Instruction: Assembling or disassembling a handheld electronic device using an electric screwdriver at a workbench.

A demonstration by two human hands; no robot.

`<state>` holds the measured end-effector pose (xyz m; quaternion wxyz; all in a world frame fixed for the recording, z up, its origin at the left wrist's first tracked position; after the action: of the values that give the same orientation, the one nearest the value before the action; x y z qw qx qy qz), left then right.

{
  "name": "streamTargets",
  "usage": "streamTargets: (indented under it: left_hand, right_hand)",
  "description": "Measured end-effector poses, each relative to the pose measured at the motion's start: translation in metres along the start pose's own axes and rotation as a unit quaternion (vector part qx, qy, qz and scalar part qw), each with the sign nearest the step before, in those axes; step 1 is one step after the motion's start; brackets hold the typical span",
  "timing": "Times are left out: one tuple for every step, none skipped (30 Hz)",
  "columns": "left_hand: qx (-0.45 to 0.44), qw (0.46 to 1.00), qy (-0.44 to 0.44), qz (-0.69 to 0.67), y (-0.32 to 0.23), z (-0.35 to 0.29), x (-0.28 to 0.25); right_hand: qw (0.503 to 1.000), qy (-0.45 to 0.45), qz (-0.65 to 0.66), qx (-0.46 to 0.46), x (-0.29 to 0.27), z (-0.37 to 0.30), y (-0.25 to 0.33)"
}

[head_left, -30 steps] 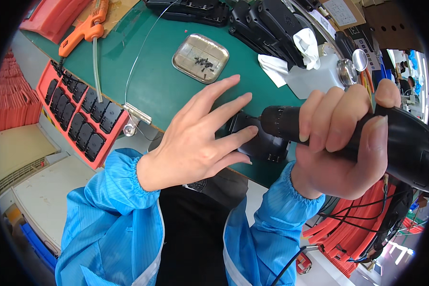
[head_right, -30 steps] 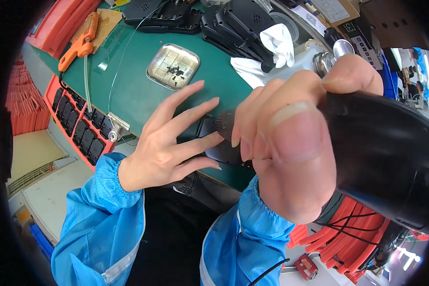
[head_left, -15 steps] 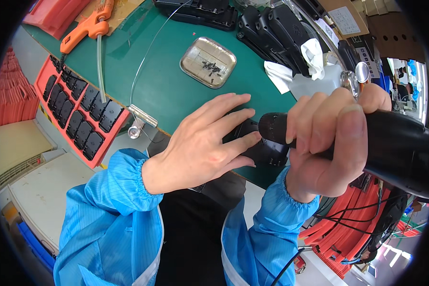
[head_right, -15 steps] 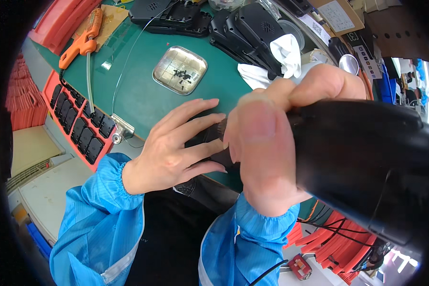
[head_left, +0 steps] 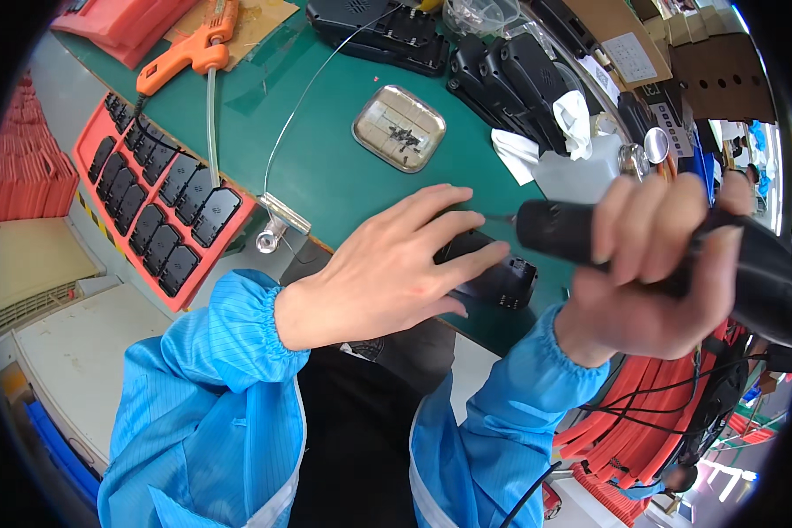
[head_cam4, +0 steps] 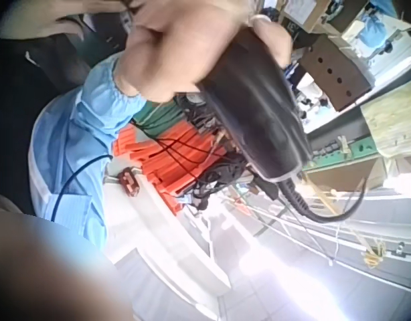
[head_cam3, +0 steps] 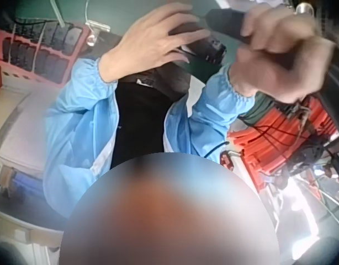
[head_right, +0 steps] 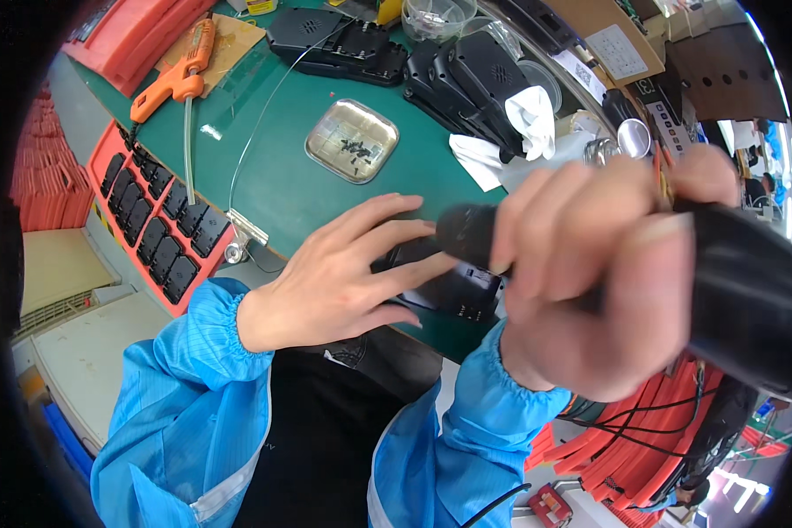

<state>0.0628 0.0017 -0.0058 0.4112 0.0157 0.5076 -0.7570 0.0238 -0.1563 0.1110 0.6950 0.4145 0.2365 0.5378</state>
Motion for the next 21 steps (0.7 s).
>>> streamTargets:
  left_hand:
    - [-0.01,1.0,0.017,-0.005,-0.001,0.002,0.002]
    - [-0.02,0.999,0.034,-0.01,-0.002,0.004,0.004]
    - [-0.028,0.998,0.051,-0.015,-0.001,0.006,0.004]
    - [-0.027,0.998,0.053,-0.014,0.001,0.008,0.004]
    - [-0.021,0.998,0.051,-0.014,0.005,0.01,0.003]
    - [-0.016,0.999,0.048,-0.014,0.009,0.012,0.002]
    - [-0.01,0.999,0.046,-0.015,0.011,0.013,0.002]
    - [-0.011,0.999,0.048,-0.015,0.011,0.013,0.002]
    - [-0.013,0.999,0.048,-0.021,0.011,0.013,0.002]
    - [-0.014,0.998,0.047,-0.028,0.01,0.013,0.001]
    - [-0.015,0.998,0.047,-0.035,0.01,0.014,0.001]
    - [-0.016,0.998,0.049,-0.036,0.011,0.014,0.001]
    - [-0.012,0.999,0.046,-0.027,0.011,0.014,0.0]
    - [-0.007,0.999,0.043,-0.018,0.01,0.014,0.0]
    - [-0.002,0.999,0.039,-0.009,0.01,0.014,0.0]
    - [-0.001,0.999,0.039,-0.01,0.01,0.015,0.0]
    - [0.01,0.999,0.023,-0.02,0.008,0.016,0.0]
    - [0.019,0.999,0.005,-0.027,0.008,0.016,-0.001]
    - [0.028,0.999,-0.013,-0.033,0.008,0.016,-0.002]
    - [0.028,0.999,-0.016,-0.032,0.011,0.013,-0.003]
    - [0.027,0.997,-0.05,-0.053,0.015,0.009,-0.005]
  right_hand:
    - [1.0,-0.001,0.0,0.0,0.001,0.002,-0.001]
    - [1.0,0.002,-0.002,-0.01,0.003,0.007,-0.006]
    - [1.0,0.005,-0.005,-0.021,0.005,0.014,-0.012]
    - [0.999,0.008,-0.008,-0.032,0.007,0.019,-0.017]
    - [0.999,0.007,-0.007,-0.032,0.011,0.021,-0.022]
    - [0.998,-0.011,-0.055,-0.025,0.017,0.021,-0.029]
    - [0.994,-0.03,-0.103,-0.017,0.022,0.021,-0.035]
    - [0.987,-0.05,-0.151,-0.008,0.024,0.019,-0.039]
    - [0.987,-0.052,-0.15,-0.007,0.023,0.017,-0.041]
    - [0.988,-0.055,-0.143,-0.015,0.023,0.016,-0.043]
    - [0.989,-0.058,-0.137,-0.024,0.022,0.015,-0.044]
    - [0.989,-0.06,-0.132,-0.032,0.021,0.014,-0.046]
    - [0.989,-0.062,-0.127,-0.041,0.021,0.013,-0.047]
    - [0.989,-0.064,-0.122,-0.05,0.02,0.012,-0.047]
    - [0.989,-0.065,-0.118,-0.059,0.019,0.011,-0.047]
    - [0.989,-0.066,-0.113,-0.069,0.018,0.011,-0.047]
    - [0.989,-0.067,-0.109,-0.079,0.018,0.01,-0.046]
    - [0.989,-0.066,-0.101,-0.09,0.018,0.01,-0.047]
    - [0.989,-0.064,-0.093,-0.1,0.019,0.011,-0.048]
    - [0.988,-0.062,-0.086,-0.111,0.021,0.012,-0.048]
    - [0.989,-0.058,-0.084,-0.111,0.019,0.011,-0.039]
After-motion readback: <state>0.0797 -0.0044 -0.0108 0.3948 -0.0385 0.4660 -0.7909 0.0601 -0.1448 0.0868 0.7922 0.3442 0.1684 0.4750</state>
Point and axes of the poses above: each hand's wrist, its own z-axis towards the middle knuckle, its own x-axis out of the palm, y = z × x, the point moved 2 cm from there along z, towards the middle knuckle, and after that the axes turned 14 degrees about -z, right-handed, at the moved point
